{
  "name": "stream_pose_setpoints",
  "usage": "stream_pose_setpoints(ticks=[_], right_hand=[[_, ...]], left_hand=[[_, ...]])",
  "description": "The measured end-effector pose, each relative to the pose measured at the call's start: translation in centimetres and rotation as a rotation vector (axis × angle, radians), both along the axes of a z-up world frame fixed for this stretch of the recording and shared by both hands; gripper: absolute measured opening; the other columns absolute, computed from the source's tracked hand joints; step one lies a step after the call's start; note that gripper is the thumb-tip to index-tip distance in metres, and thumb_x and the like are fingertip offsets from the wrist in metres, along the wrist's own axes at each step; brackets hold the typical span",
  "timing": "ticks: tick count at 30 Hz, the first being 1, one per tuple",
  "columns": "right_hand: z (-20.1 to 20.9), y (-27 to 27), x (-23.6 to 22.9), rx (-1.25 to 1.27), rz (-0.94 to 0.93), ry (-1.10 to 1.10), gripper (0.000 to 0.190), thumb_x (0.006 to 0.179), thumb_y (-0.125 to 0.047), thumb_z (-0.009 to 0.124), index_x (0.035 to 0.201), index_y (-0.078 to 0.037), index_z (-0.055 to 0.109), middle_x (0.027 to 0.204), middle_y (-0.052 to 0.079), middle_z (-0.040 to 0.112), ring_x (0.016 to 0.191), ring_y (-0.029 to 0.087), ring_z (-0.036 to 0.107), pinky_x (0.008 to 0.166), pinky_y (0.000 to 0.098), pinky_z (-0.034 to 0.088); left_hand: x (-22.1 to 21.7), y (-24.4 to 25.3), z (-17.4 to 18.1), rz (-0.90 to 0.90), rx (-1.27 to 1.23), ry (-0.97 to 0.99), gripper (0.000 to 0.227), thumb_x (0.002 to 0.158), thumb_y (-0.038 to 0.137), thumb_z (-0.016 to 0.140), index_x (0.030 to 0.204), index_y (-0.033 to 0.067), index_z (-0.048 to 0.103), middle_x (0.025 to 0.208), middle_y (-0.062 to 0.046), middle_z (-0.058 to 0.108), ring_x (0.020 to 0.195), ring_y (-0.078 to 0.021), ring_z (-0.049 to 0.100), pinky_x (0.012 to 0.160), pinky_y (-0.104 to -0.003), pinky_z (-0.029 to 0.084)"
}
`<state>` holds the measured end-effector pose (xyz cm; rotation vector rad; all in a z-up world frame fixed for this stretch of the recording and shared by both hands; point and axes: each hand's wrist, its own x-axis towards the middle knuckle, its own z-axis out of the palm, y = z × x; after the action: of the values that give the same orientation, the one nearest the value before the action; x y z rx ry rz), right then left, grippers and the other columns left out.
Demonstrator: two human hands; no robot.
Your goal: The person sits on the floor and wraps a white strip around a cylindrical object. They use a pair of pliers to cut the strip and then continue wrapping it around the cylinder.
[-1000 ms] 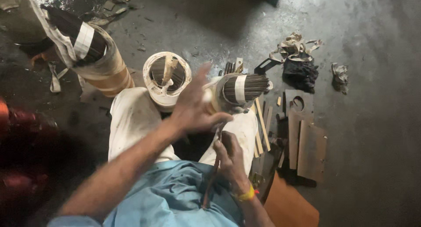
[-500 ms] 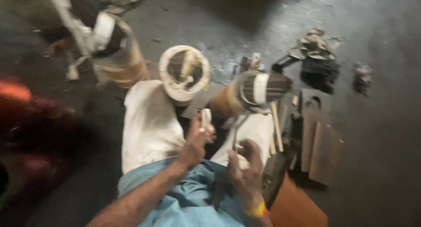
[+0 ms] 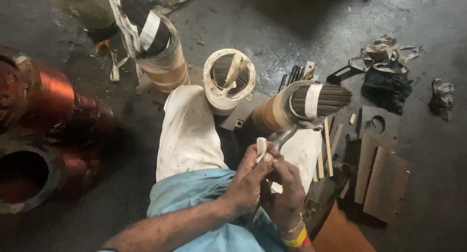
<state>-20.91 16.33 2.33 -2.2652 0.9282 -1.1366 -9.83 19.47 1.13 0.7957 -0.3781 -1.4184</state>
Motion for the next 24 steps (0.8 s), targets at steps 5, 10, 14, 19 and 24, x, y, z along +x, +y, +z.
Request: stream_pose_setpoints(ticks=[5,10,14,19,24], right_hand=[[-0.2,0.1,-1.0,0.186,-0.067,-0.012,0.05,0.085,0.004,0.079,0.129,-0.001,0.056,0.109,0.012,0.07,0.083,0.017,0.074,0.071,0.0281,0.062],[1.9,-0.7,-2.8,0.033,0.022,-0.006,0.045,0.081,0.006,0.077,0.122,-0.004,0.063,0.11,0.015,0.064,0.096,0.026,0.07,0.078,0.0312,0.06],[2.9,-1.6,-4.1,0.054,-0.01,-0.064,0.044,0.084,0.006,0.076,0.124,-0.006,0.061,0.114,0.015,0.063,0.098,0.025,0.068,0.083,0.0325,0.058],[3.3,-3.8,-5.5,0.067,0.034,-0.216,0.044,0.087,0.011,0.071,0.127,-0.005,0.061,0.117,0.015,0.064,0.096,0.02,0.068,0.08,0.0287,0.06],[4.0,-4.3,-6.9,0.211,0.079,-0.351,0.044,0.089,0.016,0.066,0.128,-0.005,0.062,0.121,0.017,0.063,0.102,0.02,0.067,0.083,0.0278,0.06]], left_hand=[[-0.1,-0.1,-0.2,-0.042,0.093,-0.056,0.042,0.105,0.03,0.052,0.132,-0.0021,0.054,0.111,-0.007,0.066,0.104,-0.0146,0.062,0.097,-0.032,0.049],[0.3,-0.9,0.7,-0.069,0.203,0.142,0.044,0.094,0.019,0.053,0.133,-0.0023,0.053,0.116,-0.014,0.073,0.104,-0.0197,0.07,0.097,-0.035,0.055],[0.8,-2.5,1.1,-0.052,0.22,0.027,0.043,0.097,0.023,0.055,0.131,-0.0033,0.058,0.115,-0.014,0.073,0.101,-0.0177,0.07,0.093,-0.034,0.057],[1.9,-3.3,2.1,-0.028,0.06,-0.647,0.04,0.112,0.028,0.054,0.129,-0.0031,0.073,0.104,-0.011,0.065,0.081,-0.011,0.057,0.077,-0.027,0.05],[2.9,-3.1,3.3,-0.071,0.062,-0.709,0.041,0.102,0.019,0.062,0.141,0.0049,0.064,0.087,-0.003,0.065,0.074,-0.0054,0.053,0.064,-0.025,0.046]])
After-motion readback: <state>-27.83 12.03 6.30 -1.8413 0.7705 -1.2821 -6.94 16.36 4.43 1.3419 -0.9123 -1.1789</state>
